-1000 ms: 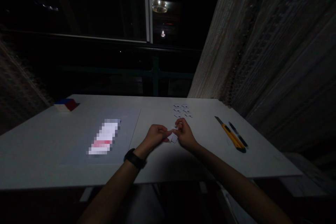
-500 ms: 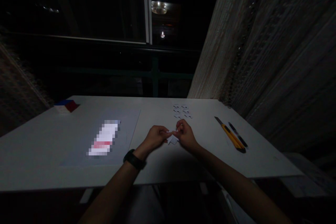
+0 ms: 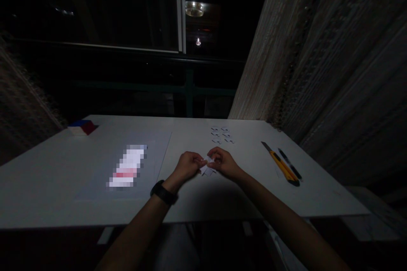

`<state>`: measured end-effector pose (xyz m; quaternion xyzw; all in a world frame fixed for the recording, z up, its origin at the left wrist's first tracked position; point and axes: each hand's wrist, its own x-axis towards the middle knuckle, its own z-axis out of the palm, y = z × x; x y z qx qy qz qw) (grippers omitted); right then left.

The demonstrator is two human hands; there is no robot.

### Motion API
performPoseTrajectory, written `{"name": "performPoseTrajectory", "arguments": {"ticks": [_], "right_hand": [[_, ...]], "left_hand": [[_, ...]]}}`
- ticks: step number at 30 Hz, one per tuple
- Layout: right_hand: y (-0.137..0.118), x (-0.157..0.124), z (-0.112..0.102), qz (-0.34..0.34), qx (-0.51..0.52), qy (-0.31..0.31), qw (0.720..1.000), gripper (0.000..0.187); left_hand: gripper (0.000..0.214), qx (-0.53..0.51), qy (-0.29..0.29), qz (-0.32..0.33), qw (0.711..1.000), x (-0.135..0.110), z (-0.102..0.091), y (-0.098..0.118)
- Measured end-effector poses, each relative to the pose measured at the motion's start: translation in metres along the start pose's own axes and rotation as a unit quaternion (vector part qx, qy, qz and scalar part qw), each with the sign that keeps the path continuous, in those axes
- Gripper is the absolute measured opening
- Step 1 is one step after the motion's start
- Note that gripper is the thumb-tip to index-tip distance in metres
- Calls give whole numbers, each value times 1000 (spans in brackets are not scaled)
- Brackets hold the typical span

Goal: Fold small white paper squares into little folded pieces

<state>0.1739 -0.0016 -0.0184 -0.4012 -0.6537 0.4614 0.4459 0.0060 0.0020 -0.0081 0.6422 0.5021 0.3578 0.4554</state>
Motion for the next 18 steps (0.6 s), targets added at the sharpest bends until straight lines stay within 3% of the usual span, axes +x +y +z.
{"name": "performPoseTrajectory", "arguments": {"ticks": [10,18], "right_hand": [[-1,4,-5,29,11,-68,997,41],[-4,8,-2,109,40,-36,993,45]], "left_hand": [[28,119,-44,81,989,1,-4,-4],[24,122,-69,91,986,0,-2,-1]]}}
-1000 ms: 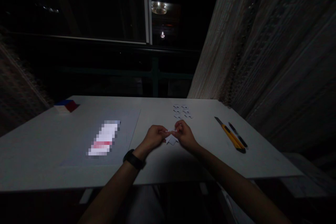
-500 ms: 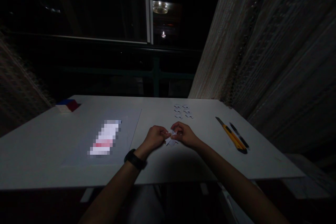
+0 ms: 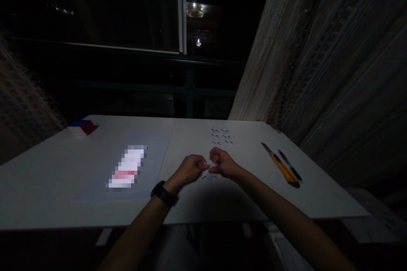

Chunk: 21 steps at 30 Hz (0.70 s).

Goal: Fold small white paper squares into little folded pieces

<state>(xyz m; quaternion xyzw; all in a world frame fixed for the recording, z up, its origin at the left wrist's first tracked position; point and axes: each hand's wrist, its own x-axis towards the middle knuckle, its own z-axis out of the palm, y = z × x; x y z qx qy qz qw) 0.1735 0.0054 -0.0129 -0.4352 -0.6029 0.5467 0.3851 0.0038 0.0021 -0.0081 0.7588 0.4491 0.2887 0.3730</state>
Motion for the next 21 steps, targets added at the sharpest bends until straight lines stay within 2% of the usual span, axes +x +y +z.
{"name": "performPoseTrajectory", "arguments": {"ticks": [3,6,8,10,12,16,21], "right_hand": [[-1,1,-3,11,7,-2,1000,46],[-4,-1,-10,5,34,-52,998,46],[-4,-4,-15,-5,55,-85,995,52],[-3,-7,-16,-27,69,-88,993,62],[-1,-8,-14,-57,78,-48,994,60],[2,-8,-1,-112,50,70,990,40],[2,-7,11,-161,-102,133,973,23]], "left_hand": [[23,-48,3,-17,999,0,0,0],[24,-123,30,-47,991,0,-1,2],[24,-182,57,-68,979,0,-2,3],[24,-236,87,-84,964,1,-3,5],[25,-278,115,-95,949,1,-3,6],[32,-325,156,-103,927,2,-1,6],[35,-379,134,-103,910,0,2,6]]}}
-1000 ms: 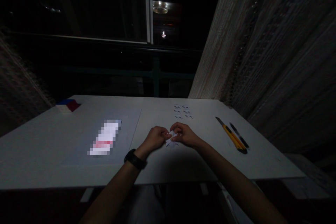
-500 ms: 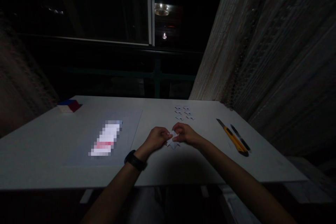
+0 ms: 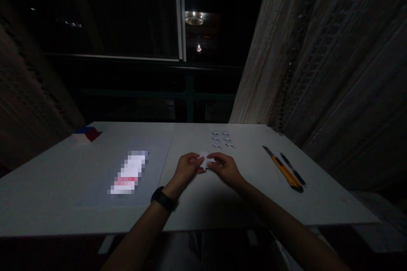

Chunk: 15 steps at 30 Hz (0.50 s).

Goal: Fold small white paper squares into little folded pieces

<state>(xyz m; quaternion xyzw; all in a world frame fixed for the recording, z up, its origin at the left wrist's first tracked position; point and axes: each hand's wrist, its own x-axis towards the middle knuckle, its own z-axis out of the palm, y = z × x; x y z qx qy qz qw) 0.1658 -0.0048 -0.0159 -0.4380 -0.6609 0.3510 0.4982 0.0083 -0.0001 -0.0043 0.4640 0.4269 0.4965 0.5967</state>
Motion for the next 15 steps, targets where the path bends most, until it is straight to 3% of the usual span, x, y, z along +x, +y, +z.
{"name": "performPoseTrajectory", "arguments": {"ticks": [6,15], "right_hand": [[-4,-3,3,-50,-86,28,995,24],[-2,0,-3,-17,22,-30,999,25]], "left_hand": [[38,-26,-43,-27,998,-1,0,0],[32,23,-89,-50,995,-3,-1,0]]}}
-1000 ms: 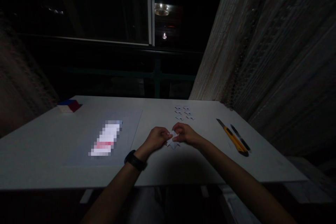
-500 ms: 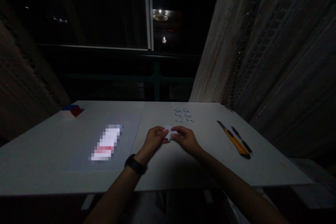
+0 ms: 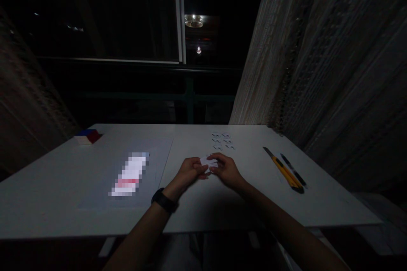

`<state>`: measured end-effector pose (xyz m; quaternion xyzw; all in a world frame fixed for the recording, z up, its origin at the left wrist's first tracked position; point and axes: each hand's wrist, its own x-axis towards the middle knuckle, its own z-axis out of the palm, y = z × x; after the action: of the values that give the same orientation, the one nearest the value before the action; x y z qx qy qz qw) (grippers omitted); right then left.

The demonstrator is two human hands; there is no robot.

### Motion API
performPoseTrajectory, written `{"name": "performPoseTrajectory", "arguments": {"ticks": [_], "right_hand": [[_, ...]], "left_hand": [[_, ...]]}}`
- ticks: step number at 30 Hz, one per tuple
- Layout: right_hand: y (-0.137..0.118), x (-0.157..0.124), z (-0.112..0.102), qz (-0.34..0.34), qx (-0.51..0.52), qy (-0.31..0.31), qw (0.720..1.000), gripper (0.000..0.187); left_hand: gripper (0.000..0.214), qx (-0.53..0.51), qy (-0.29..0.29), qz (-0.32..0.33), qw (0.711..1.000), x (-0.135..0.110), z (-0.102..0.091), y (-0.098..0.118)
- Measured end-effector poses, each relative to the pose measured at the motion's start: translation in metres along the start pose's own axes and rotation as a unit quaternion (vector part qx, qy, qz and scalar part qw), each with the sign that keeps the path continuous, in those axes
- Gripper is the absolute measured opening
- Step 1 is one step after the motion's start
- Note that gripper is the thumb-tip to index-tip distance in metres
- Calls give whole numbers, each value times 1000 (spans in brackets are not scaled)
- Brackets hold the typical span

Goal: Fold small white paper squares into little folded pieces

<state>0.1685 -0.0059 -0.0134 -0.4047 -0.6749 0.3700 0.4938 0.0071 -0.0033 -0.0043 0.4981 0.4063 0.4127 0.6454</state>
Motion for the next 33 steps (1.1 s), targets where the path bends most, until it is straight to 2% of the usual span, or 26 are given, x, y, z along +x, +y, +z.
{"name": "performPoseTrajectory", "arguments": {"ticks": [6,10,16,21,23,29,33], "right_hand": [[2,2,-6,33,17,-52,998,28],[1,0,-6,9,-8,-42,999,27],[-2,-2,-4,-42,-46,-39,997,23],[-3,-4,-5,-78,-61,-78,992,41],[-2,-3,-3,-79,-86,-65,991,46],[4,-2,2,-88,-76,0,993,29],[7,-3,2,-100,-92,11,991,29]], "left_hand": [[34,66,30,32,997,0,1,4],[34,84,80,48,992,1,1,4],[36,20,93,43,995,3,-2,1],[35,-20,114,30,993,2,-4,4],[33,-31,116,26,992,1,-4,5],[30,-68,80,12,994,-3,-3,8],[28,-78,80,10,994,-4,-3,9]]}}
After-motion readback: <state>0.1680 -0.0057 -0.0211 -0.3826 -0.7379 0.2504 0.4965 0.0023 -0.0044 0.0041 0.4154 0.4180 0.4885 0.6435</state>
